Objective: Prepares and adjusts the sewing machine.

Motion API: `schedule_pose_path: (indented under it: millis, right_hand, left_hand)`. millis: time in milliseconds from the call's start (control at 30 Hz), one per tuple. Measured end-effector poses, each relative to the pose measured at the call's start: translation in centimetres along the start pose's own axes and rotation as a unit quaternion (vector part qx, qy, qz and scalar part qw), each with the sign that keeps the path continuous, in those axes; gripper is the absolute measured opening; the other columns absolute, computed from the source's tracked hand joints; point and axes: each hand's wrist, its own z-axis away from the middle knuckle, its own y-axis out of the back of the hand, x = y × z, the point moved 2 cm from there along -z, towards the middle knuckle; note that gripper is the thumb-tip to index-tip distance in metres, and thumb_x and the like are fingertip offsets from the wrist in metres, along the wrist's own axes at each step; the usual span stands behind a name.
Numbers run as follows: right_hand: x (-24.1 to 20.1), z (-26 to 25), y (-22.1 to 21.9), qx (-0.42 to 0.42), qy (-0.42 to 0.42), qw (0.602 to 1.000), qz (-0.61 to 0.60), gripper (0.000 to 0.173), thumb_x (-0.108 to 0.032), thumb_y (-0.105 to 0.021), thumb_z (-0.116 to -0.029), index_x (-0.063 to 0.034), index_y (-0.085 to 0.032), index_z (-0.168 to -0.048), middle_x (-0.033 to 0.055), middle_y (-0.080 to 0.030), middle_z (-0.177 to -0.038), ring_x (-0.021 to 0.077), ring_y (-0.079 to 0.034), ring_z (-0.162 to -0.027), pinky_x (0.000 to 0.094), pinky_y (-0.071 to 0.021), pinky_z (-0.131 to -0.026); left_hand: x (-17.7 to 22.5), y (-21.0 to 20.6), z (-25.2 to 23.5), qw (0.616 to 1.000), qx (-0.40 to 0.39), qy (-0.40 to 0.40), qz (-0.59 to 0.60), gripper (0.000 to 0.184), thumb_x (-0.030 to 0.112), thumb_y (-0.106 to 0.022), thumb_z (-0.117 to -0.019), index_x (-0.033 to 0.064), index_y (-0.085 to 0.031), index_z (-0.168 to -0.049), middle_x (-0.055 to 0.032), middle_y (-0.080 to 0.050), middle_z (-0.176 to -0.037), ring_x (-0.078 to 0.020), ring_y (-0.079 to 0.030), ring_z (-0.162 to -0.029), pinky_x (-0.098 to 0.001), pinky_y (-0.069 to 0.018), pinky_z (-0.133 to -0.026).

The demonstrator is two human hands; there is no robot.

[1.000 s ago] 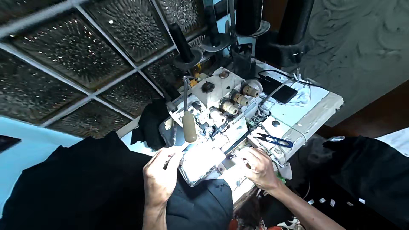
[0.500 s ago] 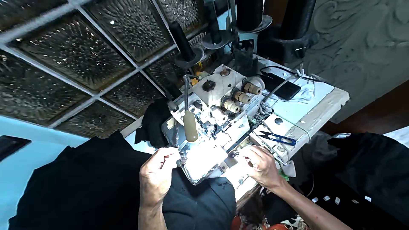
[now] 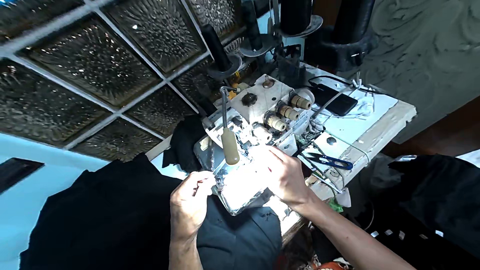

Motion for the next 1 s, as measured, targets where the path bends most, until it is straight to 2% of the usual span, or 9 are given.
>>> schedule_pose_path:
  millis: [133,267,400,633,867,1000]
  right_hand:
    - [-0.3,-0.7,-0.9,-0.010,-0.072,0.997,-0.015,0.015,-0.002,-0.067,-0.0868,0.0005,-0.076,-0.098,0.0128,-0.072,-0.083,0.0226,-0.066,-0.059,0.0362,-0.0503,-0.048]
    - [-0.6,-1.2,-1.5,-0.019,-0.127,0.991,-0.048,0.009,-0.009,-0.069,-0.0901,-0.0041,-0.075,-0.094,0.0078,-0.069,-0.076,0.0187,-0.065,-0.060,0.0346,-0.0500,-0.051]
    - [-0.9,-1.5,-1.7,-0.036,-0.191,0.977,-0.092,0.013,-0.015,-0.069,-0.0949,-0.0049,-0.077,-0.094,0.0069,-0.071,-0.080,0.0165,-0.065,-0.066,0.0358,-0.0523,-0.060]
    - [-0.5,-1.6,-1.9,-0.022,-0.180,0.979,-0.094,0.010,-0.013,-0.071,-0.0894,-0.0068,-0.078,-0.095,0.0042,-0.070,-0.076,0.0115,-0.060,-0.059,0.0314,-0.0486,-0.055]
    - [-0.9,-1.6,-2.1,0.006,-0.167,0.984,-0.063,0.012,-0.016,-0.071,-0.0900,-0.0047,-0.076,-0.090,0.0044,-0.068,-0.071,0.0114,-0.060,-0.057,0.0309,-0.0476,-0.053]
    - [-0.8,-1.3,-2.2,0.023,-0.142,0.987,-0.069,0.008,-0.012,-0.071,-0.0874,-0.0044,-0.075,-0.088,0.0027,-0.065,-0.070,0.0070,-0.054,-0.056,0.0238,-0.0440,-0.052]
  left_hand:
    - [0.1,0.0,0.0,1.000,0.005,-0.001,-0.016,0.013,0.001,-0.058,-0.0925,-0.0069,-0.068,-0.095,0.0037,-0.067,-0.083,0.0090,-0.061,-0.074,-0.0084,-0.0511,-0.070]
    - [0.0,-0.1,0.1,1.000,0.009,-0.002,-0.017,0.012,0.001,-0.060,-0.0918,-0.0057,-0.068,-0.095,0.0044,-0.066,-0.081,0.0088,-0.059,-0.072,-0.0084,-0.0503,-0.068]
    - [0.2,-0.1,0.0,1.000,0.008,-0.007,-0.022,0.012,0.000,-0.060,-0.0910,-0.0064,-0.069,-0.095,0.0019,-0.065,-0.082,0.0081,-0.059,-0.072,-0.0080,-0.0500,-0.068]
    - [0.4,-0.1,0.0,1.000,0.009,-0.003,-0.013,0.011,0.000,-0.061,-0.0916,-0.0048,-0.069,-0.096,0.0028,-0.065,-0.083,0.0084,-0.058,-0.071,-0.0080,-0.0498,-0.068]
    - [0.5,-0.2,0.0,1.000,0.015,0.003,-0.015,0.011,0.000,-0.061,-0.0913,-0.0040,-0.070,-0.097,0.0026,-0.064,-0.081,0.0082,-0.057,-0.069,-0.0080,-0.0490,-0.066]
    - [0.6,-0.1,0.0,1.000,0.017,0.008,-0.017,0.011,0.000,-0.061,-0.0911,-0.0042,-0.070,-0.096,0.0018,-0.064,-0.081,0.0083,-0.056,-0.068,-0.0077,-0.0483,-0.065]
